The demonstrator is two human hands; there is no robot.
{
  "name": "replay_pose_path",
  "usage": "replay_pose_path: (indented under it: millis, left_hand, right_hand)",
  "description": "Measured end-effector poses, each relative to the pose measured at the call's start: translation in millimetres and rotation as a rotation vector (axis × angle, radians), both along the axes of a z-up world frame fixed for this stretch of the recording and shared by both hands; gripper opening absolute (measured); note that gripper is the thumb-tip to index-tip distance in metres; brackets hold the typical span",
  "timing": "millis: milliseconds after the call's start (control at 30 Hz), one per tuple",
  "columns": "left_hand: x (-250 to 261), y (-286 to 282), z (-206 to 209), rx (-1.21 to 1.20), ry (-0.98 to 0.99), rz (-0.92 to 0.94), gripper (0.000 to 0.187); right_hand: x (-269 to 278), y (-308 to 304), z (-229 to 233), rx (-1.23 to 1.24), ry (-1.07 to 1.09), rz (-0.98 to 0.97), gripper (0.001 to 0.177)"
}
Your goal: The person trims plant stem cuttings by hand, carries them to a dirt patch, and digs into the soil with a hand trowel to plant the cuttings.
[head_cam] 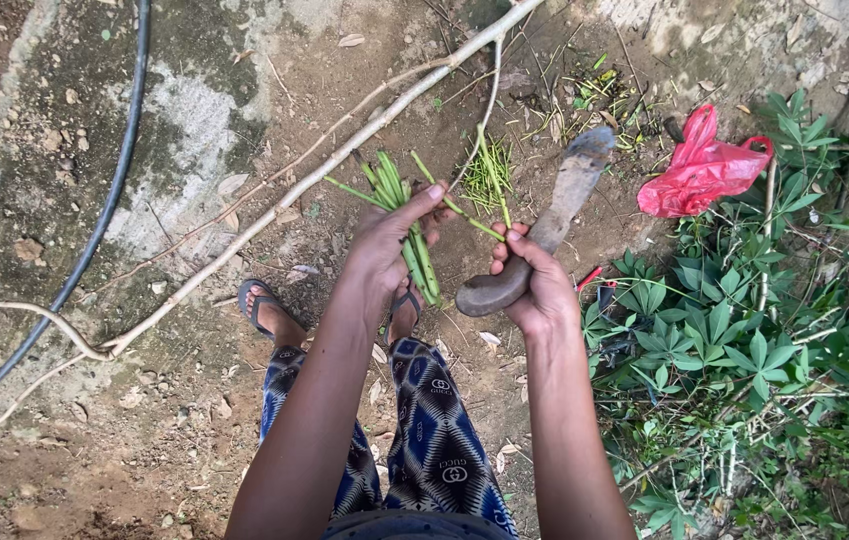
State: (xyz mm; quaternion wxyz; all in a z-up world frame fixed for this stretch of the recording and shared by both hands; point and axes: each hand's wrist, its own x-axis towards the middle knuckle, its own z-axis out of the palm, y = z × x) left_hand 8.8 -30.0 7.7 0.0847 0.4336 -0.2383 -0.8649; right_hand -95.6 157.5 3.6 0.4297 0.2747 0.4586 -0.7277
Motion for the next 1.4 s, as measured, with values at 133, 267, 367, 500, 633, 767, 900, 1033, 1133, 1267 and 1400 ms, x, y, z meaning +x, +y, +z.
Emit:
replay_pose_path:
  millis: [133, 267, 367, 500, 633, 767, 900, 1033, 1133, 1267, 1400]
  left_hand:
    - [2.6, -3.0, 10.6, -0.134, -0.127, -0.023, 0.017]
    - [1.3, -2.4, 15.4, -0.245, -0.159, -0.062, 0.016]
    - [-2.6, -4.2, 12.7, -0.317, -0.248, -0.111, 0.017]
    - [-7.5, -0.9, 6.6, -0.354, -0.326, -0.114, 0.017]
    - [-12.3, 7.5, -3.3, -0.258, -0.260, 0.032, 0.018]
    - [-15.1, 11.5, -20.1, -0.204, -0.234, 0.095, 0.019]
    - [-16.7, 15.2, -26.1, -0.103, -0.031, 0.137, 0.020]
    - [-14.4, 7.9, -10.1, -0.111, -0.003, 0.021, 0.024]
    - [-13.0, 2.0, 3.0, -0.053, -0.062, 0.032, 0.029]
    - [6.5, -4.2, 3.6, -0.014, -0.201, 0.070, 0.032]
    - [30.3, -0.3, -7.1, -0.052, -0.187, -0.001, 0.029]
  right_hand:
    - [5.7, -2.4, 10.0, 0.048, 0.075, 0.022, 0.023]
    - [10.4, -10.4, 21.9, 0.154, 0.191, 0.061, 0.023]
    - [12.5, -13.2, 28.5, 0.159, 0.281, 0.071, 0.020]
    - [17.9, -17.6, 29.2, 0.195, 0.426, 0.137, 0.017]
    - [25.3, -24.3, 29.6, 0.253, 0.460, 0.178, 0.017]
    - [30.6, -27.5, 28.1, 0.261, 0.442, 0.129, 0.016]
    - [34.5, -30.2, 19.6, 0.226, 0.431, 0.087, 0.017]
    - [27.9, -24.7, 13.6, 0.119, 0.391, 0.051, 0.016]
    - [10.9, -12.3, -9.4, 0.163, 0.276, -0.025, 0.017]
    - [-18.2, 25.2, -100.9, 0.183, 0.084, -0.198, 0.016]
    - [-31.4, 69.3, -206.7, 0.236, -0.186, -0.256, 0.008]
